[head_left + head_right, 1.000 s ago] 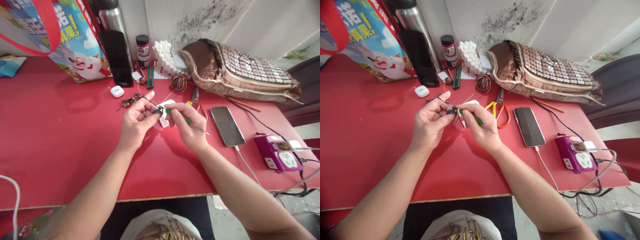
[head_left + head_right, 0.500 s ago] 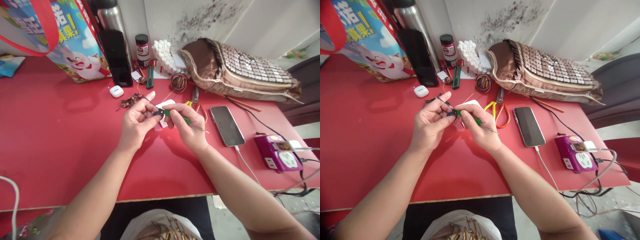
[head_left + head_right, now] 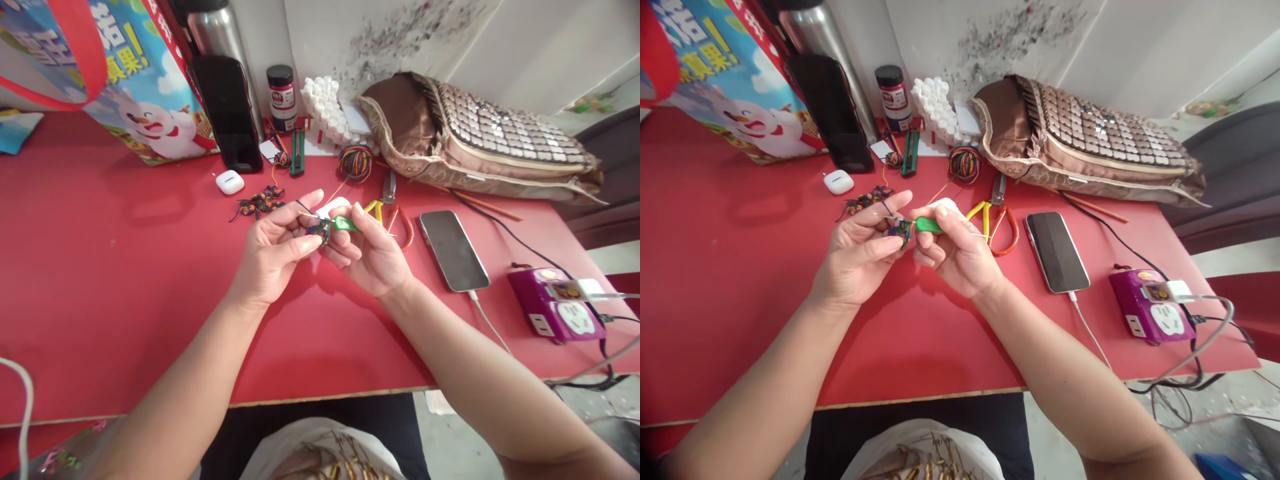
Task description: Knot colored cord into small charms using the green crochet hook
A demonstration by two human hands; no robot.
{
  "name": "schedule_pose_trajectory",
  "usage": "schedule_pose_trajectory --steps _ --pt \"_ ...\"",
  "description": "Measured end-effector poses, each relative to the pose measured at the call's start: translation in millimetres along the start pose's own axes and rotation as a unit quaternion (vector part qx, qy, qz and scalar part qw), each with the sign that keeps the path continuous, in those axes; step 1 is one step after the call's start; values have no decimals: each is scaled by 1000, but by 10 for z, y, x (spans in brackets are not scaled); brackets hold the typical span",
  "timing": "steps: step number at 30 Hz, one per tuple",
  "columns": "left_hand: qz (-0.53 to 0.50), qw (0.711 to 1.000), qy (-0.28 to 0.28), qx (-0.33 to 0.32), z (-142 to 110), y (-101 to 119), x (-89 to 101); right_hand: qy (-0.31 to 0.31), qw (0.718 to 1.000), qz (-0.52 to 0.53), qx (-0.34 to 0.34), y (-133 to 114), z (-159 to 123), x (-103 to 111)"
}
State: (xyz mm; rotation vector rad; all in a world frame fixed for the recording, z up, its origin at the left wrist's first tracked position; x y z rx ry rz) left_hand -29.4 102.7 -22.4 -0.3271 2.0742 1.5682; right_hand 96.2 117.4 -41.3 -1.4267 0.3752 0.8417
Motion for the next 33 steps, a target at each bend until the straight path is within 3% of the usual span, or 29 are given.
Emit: schedule_pose_trajectory --steps 6,14,20,33 --pt "7 999 -41 28 -44 4 -114 -42 997 17 -60 -66 49 63" --pt "38 998 -40 22 -87 25 -119 -9 995 -83 -45 -223 61 180" --pt "50 998 -47 8 -79 31 -122 -17 995 -96 -26 -252 55 157" --pt "69 997 -19 -29 -76 93 -94 26 994 -109 -1 -297 76 165"
Point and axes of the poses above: each hand's wrist, its own z-axis towards the middle knuckle, its own x-axis out of the back of the hand, y = z × x, the point moved 7 cm from there along z, towards the middle knuckle, and after that the axes turned 12 degrees about x, right-handed, at the moved point
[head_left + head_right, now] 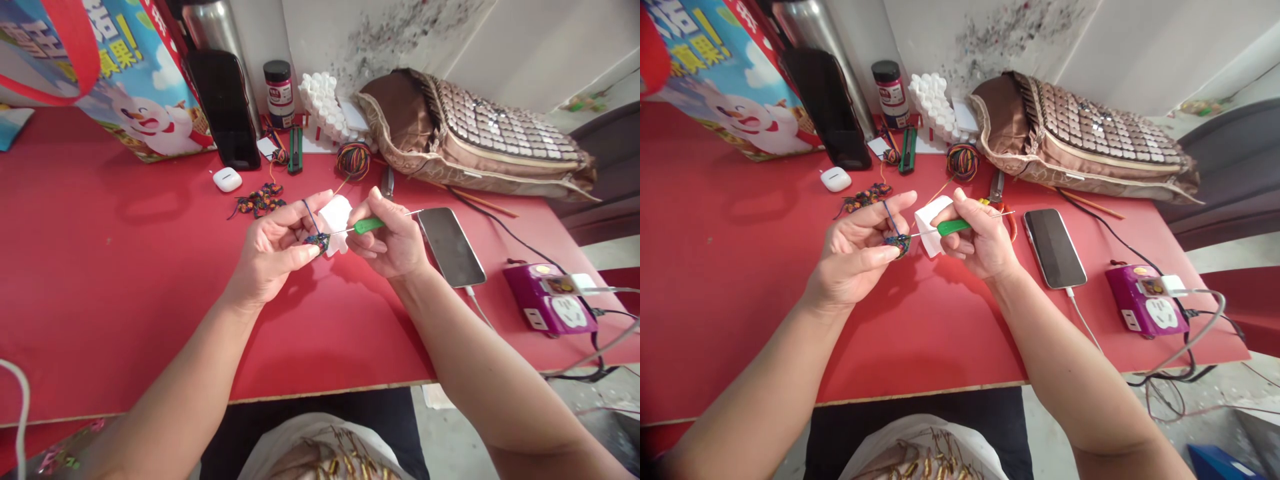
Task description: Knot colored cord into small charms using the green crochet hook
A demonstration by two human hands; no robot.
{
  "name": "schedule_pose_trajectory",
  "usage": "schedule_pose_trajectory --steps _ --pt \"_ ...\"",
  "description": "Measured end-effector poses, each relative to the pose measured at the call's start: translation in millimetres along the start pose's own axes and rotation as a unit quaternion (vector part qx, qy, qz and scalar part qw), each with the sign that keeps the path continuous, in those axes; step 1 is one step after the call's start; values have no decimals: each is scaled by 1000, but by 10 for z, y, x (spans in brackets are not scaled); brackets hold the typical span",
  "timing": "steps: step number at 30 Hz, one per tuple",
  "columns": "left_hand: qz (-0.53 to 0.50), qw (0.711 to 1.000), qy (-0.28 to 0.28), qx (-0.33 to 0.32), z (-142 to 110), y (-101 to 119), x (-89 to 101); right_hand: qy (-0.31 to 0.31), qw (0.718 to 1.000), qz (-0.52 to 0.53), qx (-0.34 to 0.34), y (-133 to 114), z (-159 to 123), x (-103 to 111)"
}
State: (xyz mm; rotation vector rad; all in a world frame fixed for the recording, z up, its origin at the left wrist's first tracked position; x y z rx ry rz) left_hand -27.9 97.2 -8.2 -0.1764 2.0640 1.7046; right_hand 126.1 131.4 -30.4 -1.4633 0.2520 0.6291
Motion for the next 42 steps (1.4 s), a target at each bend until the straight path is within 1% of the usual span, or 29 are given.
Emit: schedule_pose_trajectory --steps 5,8,13,16,19,25,31,34,39,42 --pt "-16 1000 -17 13 3 -29 -15 1 998 39 -46 120 -17 -46" --pt "-20 999 -27 10 12 -46 -15 -3 995 79 -55 193 -25 -97" --pt "-21 1000 9 7 22 -67 48 -15 988 143 -63 267 -25 -155" --pt "-12 1000 18 4 15 -61 55 -12 981 178 -78 294 -28 -161" --pt "4 1000 26 -1 10 -50 56 -11 978 189 -84 302 -29 -160" --pt "-1 1000 11 -9 14 -42 36 7 986 145 -82 274 -30 -104" --pt "-1 1000 -4 -9 -8 -34 -8 21 999 27 -21 110 -12 8" --pt "5 1000 -10 -2 -9 -33 -34 2 1000 6 4 66 -4 14" --pt "15 1000 -25 2 7 -45 -41 -47 999 -17 13 49 -9 -3" --pt "29 999 -26 5 5 -54 -33 -46 996 -55 49 -38 -13 27"
Point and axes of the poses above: each hand's wrist, its own z-axis towards the middle knuckle, its own x-axis out of the back of the hand, y = z × x, the point moved 7 cm from there along z, towards the middle knuckle, and after that the axes turned 12 degrees about x, right-handed, at the moved point
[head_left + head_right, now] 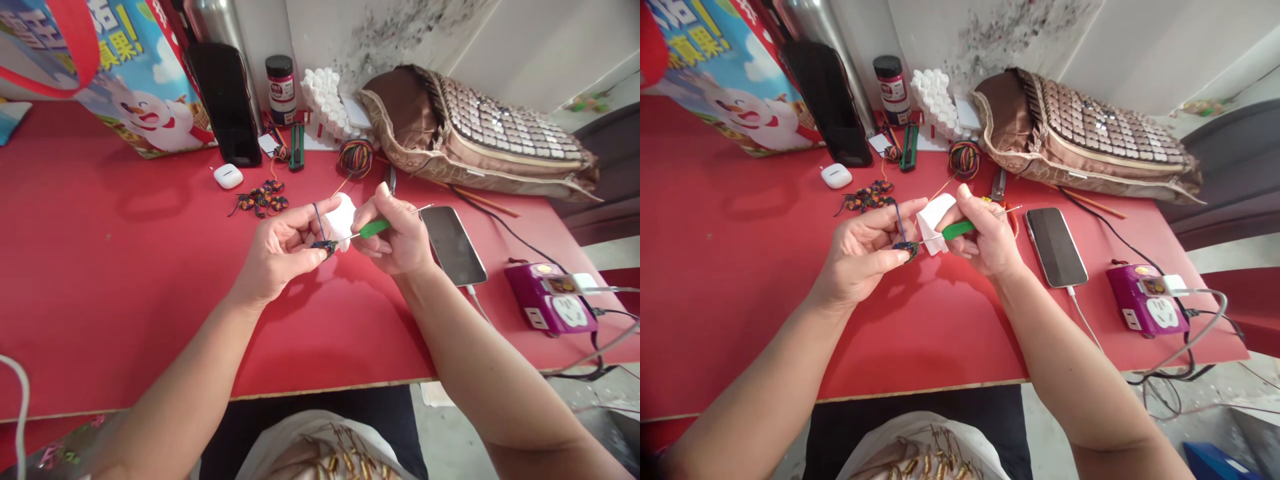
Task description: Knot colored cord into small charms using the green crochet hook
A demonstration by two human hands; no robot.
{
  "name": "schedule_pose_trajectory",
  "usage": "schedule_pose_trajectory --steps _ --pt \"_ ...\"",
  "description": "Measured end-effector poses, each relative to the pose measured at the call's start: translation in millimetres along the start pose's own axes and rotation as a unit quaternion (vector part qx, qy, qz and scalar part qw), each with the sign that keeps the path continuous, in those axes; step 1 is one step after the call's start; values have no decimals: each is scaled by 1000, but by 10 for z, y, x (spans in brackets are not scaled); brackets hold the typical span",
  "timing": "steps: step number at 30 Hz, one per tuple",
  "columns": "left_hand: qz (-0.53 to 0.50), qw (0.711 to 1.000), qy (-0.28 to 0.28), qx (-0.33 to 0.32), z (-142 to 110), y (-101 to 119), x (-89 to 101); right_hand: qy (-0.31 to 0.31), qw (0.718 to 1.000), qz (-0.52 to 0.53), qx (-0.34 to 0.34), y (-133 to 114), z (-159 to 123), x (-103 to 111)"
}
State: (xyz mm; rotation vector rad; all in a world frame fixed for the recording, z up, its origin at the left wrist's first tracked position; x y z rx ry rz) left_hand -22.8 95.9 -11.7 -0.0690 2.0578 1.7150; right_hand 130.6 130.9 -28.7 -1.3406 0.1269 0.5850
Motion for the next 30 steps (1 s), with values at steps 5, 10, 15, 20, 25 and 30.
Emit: schedule_pose_trajectory --steps 5,10,15,20,25,30 --pt "17 1000 -2 1 -12 16 -24 8 997 -57 41 -111 -6 49" --pt "20 1000 4 -6 -13 43 -31 6 996 -69 63 -122 0 39" --pt "17 1000 -1 -10 -13 22 -21 14 996 -55 67 -105 -4 21" --pt "42 999 17 -10 -14 -6 26 37 994 -65 73 -116 -20 35" --pt "68 997 40 -6 -17 -19 70 39 993 -73 80 -147 -26 28" --pt "93 993 75 -6 -18 -16 95 48 987 -120 93 -208 -43 8"
Point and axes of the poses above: each hand's wrist, its own z-axis towards the middle knuckle, its own x-axis out of the back of the hand, y = z × x, the point moved 7 cm from there along z, towards the middle knuckle, and after that the axes turned 12 degrees about x, right-handed, at the moved point
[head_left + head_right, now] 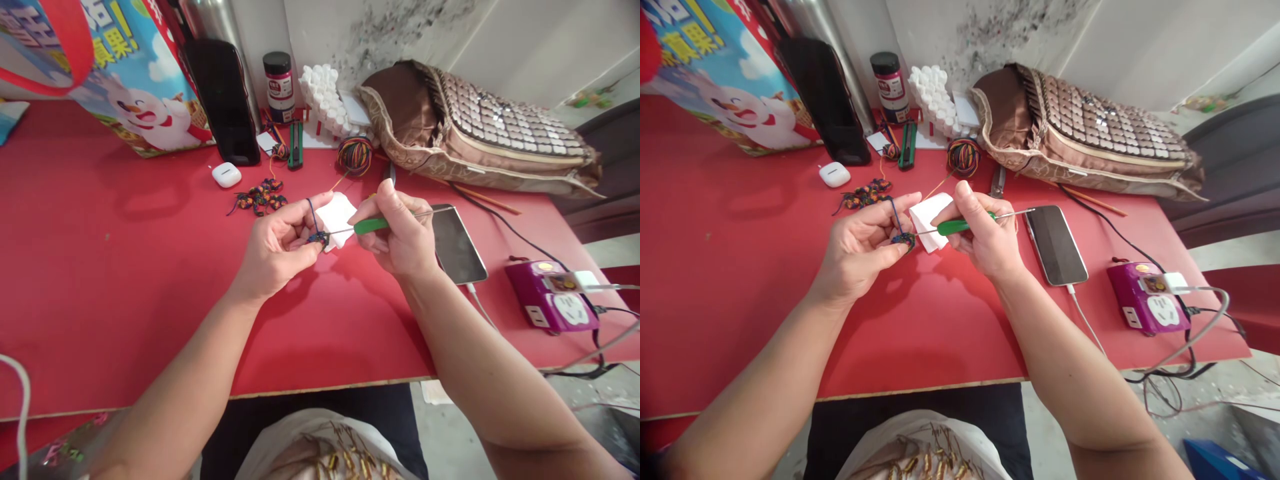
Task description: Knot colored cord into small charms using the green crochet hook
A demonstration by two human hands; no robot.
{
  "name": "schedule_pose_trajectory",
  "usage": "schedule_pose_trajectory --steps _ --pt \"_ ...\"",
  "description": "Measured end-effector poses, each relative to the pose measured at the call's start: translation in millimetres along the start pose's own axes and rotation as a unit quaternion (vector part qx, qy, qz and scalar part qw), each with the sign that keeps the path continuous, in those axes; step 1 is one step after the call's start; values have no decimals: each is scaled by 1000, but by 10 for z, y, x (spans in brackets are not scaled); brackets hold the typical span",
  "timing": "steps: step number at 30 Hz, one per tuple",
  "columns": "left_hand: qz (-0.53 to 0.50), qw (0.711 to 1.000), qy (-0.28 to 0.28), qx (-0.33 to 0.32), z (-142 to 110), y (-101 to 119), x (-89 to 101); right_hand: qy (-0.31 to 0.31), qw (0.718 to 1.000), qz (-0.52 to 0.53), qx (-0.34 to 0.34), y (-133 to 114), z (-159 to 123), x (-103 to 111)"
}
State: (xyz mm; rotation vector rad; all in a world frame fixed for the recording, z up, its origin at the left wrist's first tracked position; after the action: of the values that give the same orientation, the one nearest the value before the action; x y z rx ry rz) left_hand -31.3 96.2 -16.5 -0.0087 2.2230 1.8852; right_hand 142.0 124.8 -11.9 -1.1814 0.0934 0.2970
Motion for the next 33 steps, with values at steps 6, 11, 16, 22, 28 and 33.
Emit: schedule_pose_trajectory --steps 6,11,16,22,28,33 --pt "26 999 38 -3 -10 15 8 33 998 -52 9 -34 -35 38" --pt "37 998 57 -7 -5 35 3 34 995 -90 29 -88 -54 36" --pt "89 993 75 -35 16 41 -4 -3 980 -159 119 -281 -79 -78" --pt "-1 996 82 25 73 -82 53 -30 964 -191 183 -289 -157 -161" --pt "-154 984 54 66 114 -107 105 -62 958 -175 220 -193 -159 -204" --pt "-224 967 51 109 122 -154 142 -128 921 -210 301 -209 -204 -286"
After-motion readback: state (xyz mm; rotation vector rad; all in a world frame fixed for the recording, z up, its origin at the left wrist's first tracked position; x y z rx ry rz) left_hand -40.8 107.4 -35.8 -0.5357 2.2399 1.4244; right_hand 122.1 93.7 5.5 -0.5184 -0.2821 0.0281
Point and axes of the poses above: each hand's wrist, its own z-axis towards the middle knuckle, its own x-axis out of the back of the hand, y = z × x, the point moved 7 cm from there along z, towards the middle knuckle, and after that the axes turned 12 degrees about x, right-handed, at the moved point
